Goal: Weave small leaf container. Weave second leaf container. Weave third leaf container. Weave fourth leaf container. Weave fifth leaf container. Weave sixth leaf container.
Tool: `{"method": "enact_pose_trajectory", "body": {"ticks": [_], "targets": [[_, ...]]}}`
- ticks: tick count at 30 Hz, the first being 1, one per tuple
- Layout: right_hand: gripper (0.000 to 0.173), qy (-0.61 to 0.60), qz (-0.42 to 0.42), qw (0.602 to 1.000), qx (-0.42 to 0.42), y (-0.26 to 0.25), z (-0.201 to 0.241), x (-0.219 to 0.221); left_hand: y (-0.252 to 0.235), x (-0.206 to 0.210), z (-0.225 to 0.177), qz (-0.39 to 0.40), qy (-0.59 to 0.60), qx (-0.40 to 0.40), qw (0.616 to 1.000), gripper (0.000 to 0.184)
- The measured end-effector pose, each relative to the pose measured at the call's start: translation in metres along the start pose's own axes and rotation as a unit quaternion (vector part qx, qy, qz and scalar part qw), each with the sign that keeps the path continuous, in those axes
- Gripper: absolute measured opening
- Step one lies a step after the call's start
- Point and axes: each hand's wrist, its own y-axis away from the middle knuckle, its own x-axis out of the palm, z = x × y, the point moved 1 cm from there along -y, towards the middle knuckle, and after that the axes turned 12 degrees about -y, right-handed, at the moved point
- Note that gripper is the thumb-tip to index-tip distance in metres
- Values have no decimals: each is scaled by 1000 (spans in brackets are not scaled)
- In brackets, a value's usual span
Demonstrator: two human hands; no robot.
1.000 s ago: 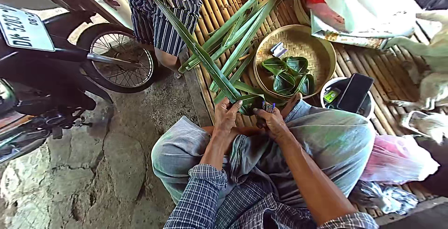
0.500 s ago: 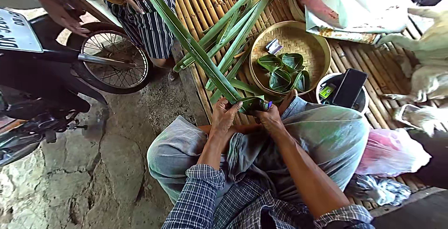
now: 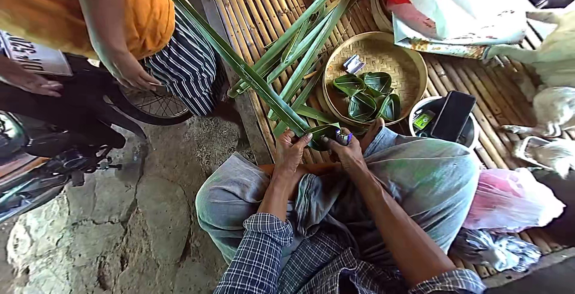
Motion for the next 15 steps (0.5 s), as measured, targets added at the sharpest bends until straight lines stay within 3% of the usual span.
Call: {"method": "enact_pose_trajectory", "body": {"ticks": [4,9,11,15], "targets": [[45,-38,-1,999,-21,0,1,0,3,0,-3,8,-7,-7,1000,13],[35,107,0,993,56,0,7,-5,-2,-3,0,-76,-14,-15,997,13],[33,99,-5,992,81,-1,5,-6,-3,-4,-1,-103,19,-17,994,13],[29,24,-38,997,56,1,9,-3,-6,-5,1,-112,123,-41,985,14]]}}
